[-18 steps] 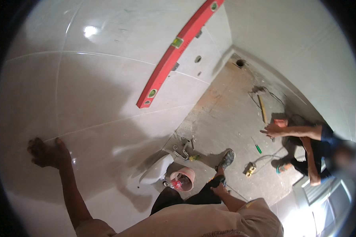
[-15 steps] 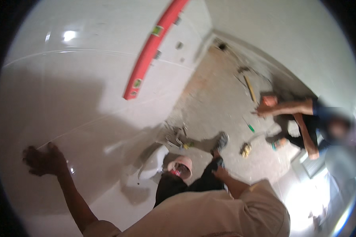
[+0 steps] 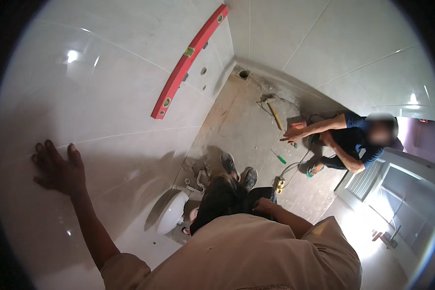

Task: The person places a spirit level against the mounting holes of a ceramic fixture on a tiled wall, verifies the alignment, and then tightens a screw into a wall mount using a screwdriver.

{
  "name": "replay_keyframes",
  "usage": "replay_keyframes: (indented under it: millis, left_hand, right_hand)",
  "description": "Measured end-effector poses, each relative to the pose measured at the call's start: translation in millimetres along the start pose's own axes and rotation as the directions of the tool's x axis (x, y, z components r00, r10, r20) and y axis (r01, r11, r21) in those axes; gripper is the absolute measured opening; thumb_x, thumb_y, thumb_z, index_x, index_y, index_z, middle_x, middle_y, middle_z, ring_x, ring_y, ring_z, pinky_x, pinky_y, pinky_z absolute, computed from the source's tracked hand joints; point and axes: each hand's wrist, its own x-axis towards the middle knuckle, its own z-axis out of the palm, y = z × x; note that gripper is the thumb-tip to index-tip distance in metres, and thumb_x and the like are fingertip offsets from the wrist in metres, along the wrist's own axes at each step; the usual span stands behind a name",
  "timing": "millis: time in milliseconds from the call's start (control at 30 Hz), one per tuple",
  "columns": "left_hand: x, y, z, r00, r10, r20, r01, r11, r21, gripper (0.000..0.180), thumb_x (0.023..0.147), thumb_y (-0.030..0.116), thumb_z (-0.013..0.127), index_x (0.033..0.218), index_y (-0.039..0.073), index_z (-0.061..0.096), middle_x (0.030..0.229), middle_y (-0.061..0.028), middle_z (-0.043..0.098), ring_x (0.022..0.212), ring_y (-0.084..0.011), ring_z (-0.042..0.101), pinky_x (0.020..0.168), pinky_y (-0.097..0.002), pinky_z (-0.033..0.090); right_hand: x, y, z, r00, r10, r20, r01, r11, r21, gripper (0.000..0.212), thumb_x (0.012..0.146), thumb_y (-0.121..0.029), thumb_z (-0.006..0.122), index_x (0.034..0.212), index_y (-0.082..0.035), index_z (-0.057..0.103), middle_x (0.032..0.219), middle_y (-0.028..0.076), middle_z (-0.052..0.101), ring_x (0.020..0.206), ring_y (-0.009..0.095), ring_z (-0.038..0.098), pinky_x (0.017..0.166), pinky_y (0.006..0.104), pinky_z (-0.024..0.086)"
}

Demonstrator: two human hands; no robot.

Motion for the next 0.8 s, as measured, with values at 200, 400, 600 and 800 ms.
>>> replay_keyframes:
  millis: [200,400,600,800]
  left_hand:
    - [-3.4,28.0,3.0,0.994,-0.109,-0.025,0.101,0.972,-0.213,0.06,0.097,0.048,0.054,0.147,0.015,0.047,0.157,-0.0134,0.038,0.146,-0.0374,0.033,0.11,-0.0704,0.02]
    - [-163.6,221.8,-15.1,0.626,0.421,0.657,0.653,0.178,-0.736,0.067,0.087,0.025,0.071,0.145,0.005,0.044,0.146,-0.0216,0.048,0.14,-0.0374,0.04,0.119,-0.0484,0.028]
    - [-292.5,318.6,-76.8,0.208,0.951,0.23,0.834,-0.05,-0.549,0.043,0.085,0.034,0.075,0.118,0.007,0.068,0.122,-0.0217,0.066,0.115,-0.036,0.063,0.098,-0.0416,0.049]
    - [-207.0,308.9,-54.6,-0.119,0.816,0.566,0.943,0.272,-0.194,0.028,0.086,0.027,0.075,0.085,0.002,0.063,0.08,-0.0161,0.066,0.079,-0.0323,0.065,0.073,-0.0416,0.05]
  right_hand:
    - [-11.9,-17.3,-84.9,0.848,0.261,-0.461,-0.163,0.957,0.242,0.03,0.091,-0.03,0.059,0.105,-0.006,0.073,0.107,0.024,0.07,0.104,0.043,0.066,0.09,0.0523,0.052]
    - [-73.9,-57.4,-216.0,0.752,0.206,-0.626,-0.044,0.963,0.265,0.029,0.092,-0.026,0.061,0.096,0.002,0.068,0.096,0.028,0.068,0.095,0.045,0.065,0.085,0.0511,0.05]
    - [-78.0,-56.7,-284.6,0.913,0.149,-0.381,-0.038,0.959,0.282,0.029,0.091,-0.026,0.062,0.096,0.001,0.069,0.095,0.025,0.069,0.093,0.041,0.067,0.083,0.0472,0.051]
    - [-27.3,-41.2,-335.4,0.992,-0.121,-0.038,0.125,0.981,0.149,0.027,0.09,-0.023,0.062,0.101,-0.001,0.071,0.094,0.022,0.071,0.093,0.037,0.068,0.085,0.0444,0.051]
